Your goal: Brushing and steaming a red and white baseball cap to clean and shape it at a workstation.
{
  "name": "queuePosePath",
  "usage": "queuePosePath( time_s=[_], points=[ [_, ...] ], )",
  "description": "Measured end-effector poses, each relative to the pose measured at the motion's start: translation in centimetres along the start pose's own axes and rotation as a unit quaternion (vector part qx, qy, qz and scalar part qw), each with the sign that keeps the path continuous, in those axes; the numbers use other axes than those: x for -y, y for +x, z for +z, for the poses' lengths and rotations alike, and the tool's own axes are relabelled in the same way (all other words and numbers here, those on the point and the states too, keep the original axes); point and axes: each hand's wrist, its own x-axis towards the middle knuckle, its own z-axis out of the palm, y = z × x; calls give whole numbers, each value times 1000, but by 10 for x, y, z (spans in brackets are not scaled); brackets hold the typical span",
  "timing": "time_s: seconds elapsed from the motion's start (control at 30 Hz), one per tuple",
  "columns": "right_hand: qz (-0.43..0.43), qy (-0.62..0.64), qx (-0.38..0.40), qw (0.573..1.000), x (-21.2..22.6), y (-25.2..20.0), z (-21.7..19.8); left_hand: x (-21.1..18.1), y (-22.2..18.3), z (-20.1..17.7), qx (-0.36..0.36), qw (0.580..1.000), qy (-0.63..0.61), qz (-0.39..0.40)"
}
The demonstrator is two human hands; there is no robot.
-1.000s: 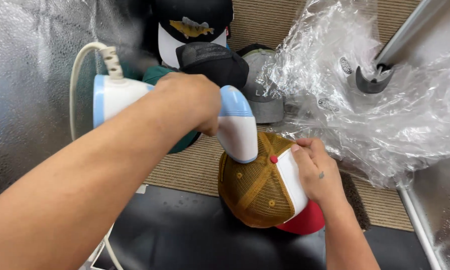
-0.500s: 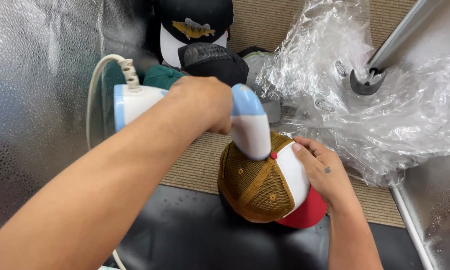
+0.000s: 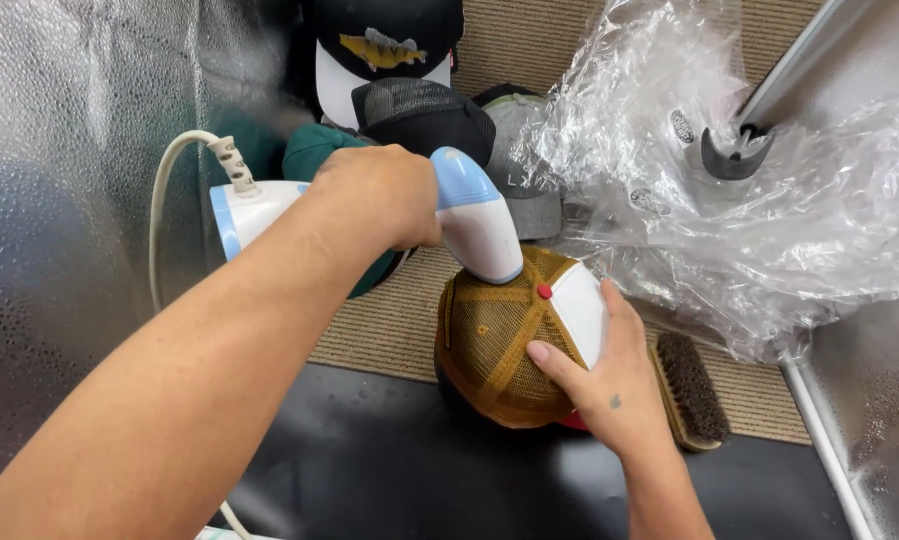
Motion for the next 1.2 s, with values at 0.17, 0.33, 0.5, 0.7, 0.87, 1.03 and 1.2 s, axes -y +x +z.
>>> queuePosePath(
  time_s=[0.17, 0.33, 0.5, 0.7, 0.87, 1.03, 1.2],
  points=[
    [31, 1, 56, 998, 11, 3, -19, 2, -19, 0, 13, 999, 35, 24],
    [3, 25, 107, 994, 5, 9, -30, -1, -27, 1, 7, 998, 48, 40],
    [-13, 67, 133, 989, 2, 6, -31, -30, -1, -14, 23, 996, 55, 60],
    [13, 39, 148, 988, 2, 10, -30, -37, 19, -20, 54, 997, 19, 54],
    [39, 82, 151, 984, 5, 6, -30, 10, 7, 5, 57, 996, -71, 22],
    [56, 101, 156, 981, 2, 8, -30, 40, -23, 15, 110, 990, -92, -1],
    [8, 46, 174, 984, -5, 10, -29, 30, -20, 16, 61, 995, -76, 19]
  ],
)
